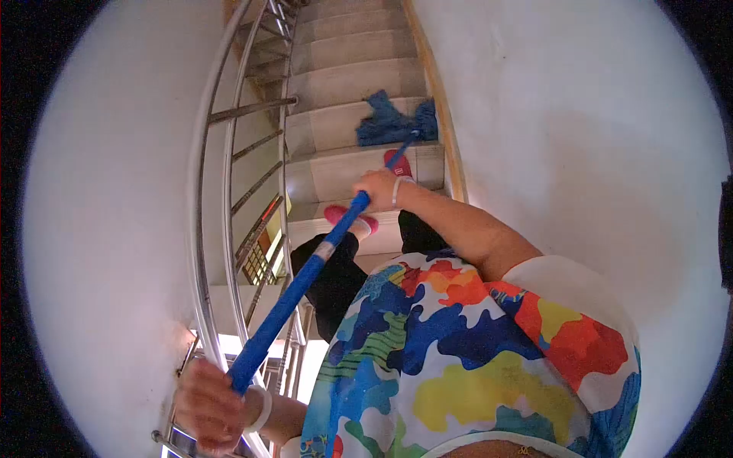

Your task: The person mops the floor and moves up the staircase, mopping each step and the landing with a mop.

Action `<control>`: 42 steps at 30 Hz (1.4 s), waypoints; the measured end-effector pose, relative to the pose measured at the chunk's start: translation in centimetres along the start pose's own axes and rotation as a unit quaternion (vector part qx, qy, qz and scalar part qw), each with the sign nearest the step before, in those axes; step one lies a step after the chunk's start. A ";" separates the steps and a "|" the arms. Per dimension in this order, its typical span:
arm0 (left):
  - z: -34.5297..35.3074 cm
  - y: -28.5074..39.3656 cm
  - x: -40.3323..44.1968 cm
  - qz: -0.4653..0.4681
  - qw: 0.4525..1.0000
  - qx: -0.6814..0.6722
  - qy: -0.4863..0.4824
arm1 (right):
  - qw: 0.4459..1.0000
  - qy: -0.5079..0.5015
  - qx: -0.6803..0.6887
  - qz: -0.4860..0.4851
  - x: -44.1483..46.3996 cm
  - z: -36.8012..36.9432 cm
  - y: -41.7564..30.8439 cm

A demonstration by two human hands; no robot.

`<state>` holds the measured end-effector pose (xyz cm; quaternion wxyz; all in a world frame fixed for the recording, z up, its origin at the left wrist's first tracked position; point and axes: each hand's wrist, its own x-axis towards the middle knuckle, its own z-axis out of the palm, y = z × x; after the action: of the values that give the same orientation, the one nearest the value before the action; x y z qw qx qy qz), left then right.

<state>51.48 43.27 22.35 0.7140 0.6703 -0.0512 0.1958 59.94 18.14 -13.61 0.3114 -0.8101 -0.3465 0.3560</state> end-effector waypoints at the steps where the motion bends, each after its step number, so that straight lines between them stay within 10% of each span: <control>1: 0.5 -0.7 0.0 -0.025 1.000 -0.008 0.008 | 0.999 0.024 0.024 0.007 -1.2 -0.3 0.8; 5: -0.2 -0.4 -0.2 -0.018 0.999 -0.027 0.031 | 0.999 -0.011 -0.032 0.008 0.8 -1.5 0.4; 7: -3.4 2.5 -3.6 -0.330 0.796 0.497 0.103 | 0.997 -0.056 -0.050 0.015 2.4 0.1 0.5; 9: -4.7 0.3 -7.0 -0.106 0.977 0.027 0.185 | 0.995 -0.044 -0.060 -0.070 2.4 2.3 0.3; 18: -13.6 4.3 -13.9 -0.179 0.940 0.039 0.289 | 0.991 -0.005 -0.128 -0.042 7.8 -0.9 -7.2; 22: -14.7 8.3 -8.1 -0.037 0.916 -0.030 0.397 | 0.988 -0.075 -0.120 -0.067 8.3 0.3 -13.4; 27: -17.5 8.7 -8.2 -0.054 0.944 -0.011 0.324 | 0.984 -0.156 -0.041 -0.072 6.6 4.1 -13.9; 29: -17.0 3.4 -11.8 -0.168 0.890 0.319 0.281 | 0.977 -0.203 -0.054 -0.026 6.3 7.6 -8.5; 31: -14.8 -0.8 -13.7 -0.182 0.928 -0.078 0.316 | 0.970 -0.241 -0.042 -0.007 5.8 8.3 -5.3; 42: -14.9 -2.5 -29.5 -0.287 0.757 -0.081 0.582 | 0.896 -0.385 -0.220 0.004 7.0 11.7 -5.8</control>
<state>22.48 51.53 8.71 0.6806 0.3505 0.5527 0.3293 52.26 29.91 -18.26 -0.0340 -0.6590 -0.5054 0.5560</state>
